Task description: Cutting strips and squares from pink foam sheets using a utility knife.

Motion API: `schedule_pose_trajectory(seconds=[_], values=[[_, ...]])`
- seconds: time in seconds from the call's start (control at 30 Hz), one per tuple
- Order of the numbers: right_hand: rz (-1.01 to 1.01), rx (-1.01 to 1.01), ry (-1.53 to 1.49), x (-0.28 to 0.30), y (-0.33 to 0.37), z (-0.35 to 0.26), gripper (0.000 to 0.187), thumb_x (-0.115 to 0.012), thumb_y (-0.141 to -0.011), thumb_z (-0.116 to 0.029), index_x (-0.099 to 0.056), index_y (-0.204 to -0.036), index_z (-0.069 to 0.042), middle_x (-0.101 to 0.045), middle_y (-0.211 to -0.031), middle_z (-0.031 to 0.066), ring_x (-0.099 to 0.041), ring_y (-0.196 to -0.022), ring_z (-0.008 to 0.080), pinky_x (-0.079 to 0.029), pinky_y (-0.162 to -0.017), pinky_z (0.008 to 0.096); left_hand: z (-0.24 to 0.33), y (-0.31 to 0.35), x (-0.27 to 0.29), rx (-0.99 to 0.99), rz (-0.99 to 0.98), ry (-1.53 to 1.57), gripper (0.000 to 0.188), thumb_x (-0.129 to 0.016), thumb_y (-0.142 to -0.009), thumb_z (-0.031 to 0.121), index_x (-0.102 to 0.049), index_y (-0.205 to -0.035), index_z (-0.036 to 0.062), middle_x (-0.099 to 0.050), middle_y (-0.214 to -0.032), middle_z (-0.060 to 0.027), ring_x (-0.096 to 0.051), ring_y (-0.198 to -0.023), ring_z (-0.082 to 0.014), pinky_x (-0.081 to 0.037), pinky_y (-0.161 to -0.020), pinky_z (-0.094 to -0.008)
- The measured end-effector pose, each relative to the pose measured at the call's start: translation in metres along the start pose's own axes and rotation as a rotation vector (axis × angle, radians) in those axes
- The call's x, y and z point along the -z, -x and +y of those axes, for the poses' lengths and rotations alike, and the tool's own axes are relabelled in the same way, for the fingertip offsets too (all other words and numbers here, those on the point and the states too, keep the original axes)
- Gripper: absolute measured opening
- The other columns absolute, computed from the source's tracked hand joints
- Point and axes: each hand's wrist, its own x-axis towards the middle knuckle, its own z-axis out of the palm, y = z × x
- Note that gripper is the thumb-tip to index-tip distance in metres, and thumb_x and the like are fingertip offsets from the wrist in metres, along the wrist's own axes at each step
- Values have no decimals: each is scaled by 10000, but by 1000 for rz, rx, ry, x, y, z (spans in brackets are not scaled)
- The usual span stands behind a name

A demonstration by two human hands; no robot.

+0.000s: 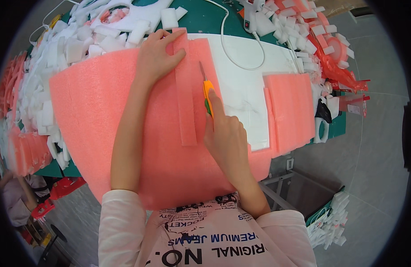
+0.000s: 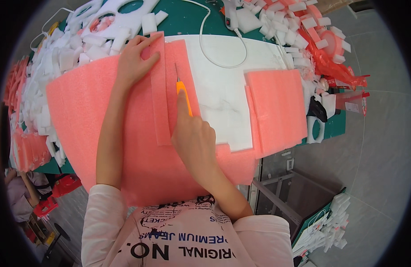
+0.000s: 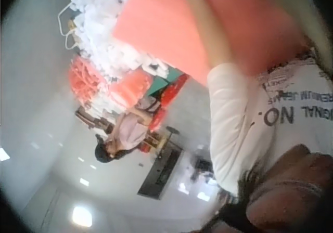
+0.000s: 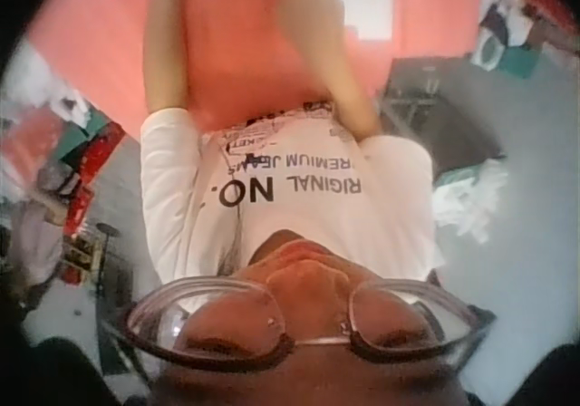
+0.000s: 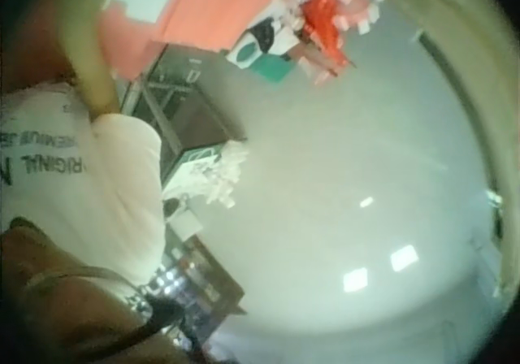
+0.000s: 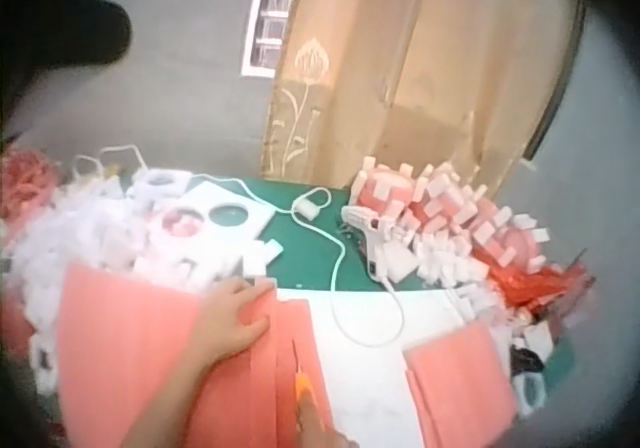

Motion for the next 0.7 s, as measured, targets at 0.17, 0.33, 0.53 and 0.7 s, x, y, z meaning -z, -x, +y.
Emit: schedule_pose_trajectory(seconds=[0.17, 0.33, 0.53, 0.7], values=[[-58, -33, 20, -4, -2, -2, 668, -530, -654, -6, -319, -1288, -16, -438, -451, 66, -481, -364, 218, -399, -349, 324, 0, 0, 0, -4, -3, 8, 405, -569, -664, 271, -605, -1056, 174, -526, -868, -57, -508, -852, -219, -426, -765, -335], [-118, -46, -17, -4, 17, 1, 688, -531, -654, -6, -301, -1302, -24, -440, -470, 74, -479, -372, 221, -400, -351, 326, 0, 1, 0, 28, -25, 8, 406, -568, -666, 270, -604, -1059, 175, -522, -874, -49, -509, -862, -214, -428, -766, -331], [-70, -13, -46, -1, 18, 5, 689, -529, -649, -3, -305, -1300, -22, -431, -469, 72, -473, -370, 217, -399, -351, 331, -2, 1, 0, -18, -12, -29, 406, -569, -671, 275, -601, -1064, 179, -521, -874, -43, -510, -865, -207, -435, -756, -329], [-88, -41, -2, -5, 15, 2, 684, -530, -646, 2, -308, -1294, -12, -423, -468, 65, -462, -364, 201, -391, -350, 327, -2, 0, -1, -1, -20, -20, 402, -570, -678, 288, -600, -1065, 182, -520, -869, -38, -512, -861, -198, -438, -753, -329]])
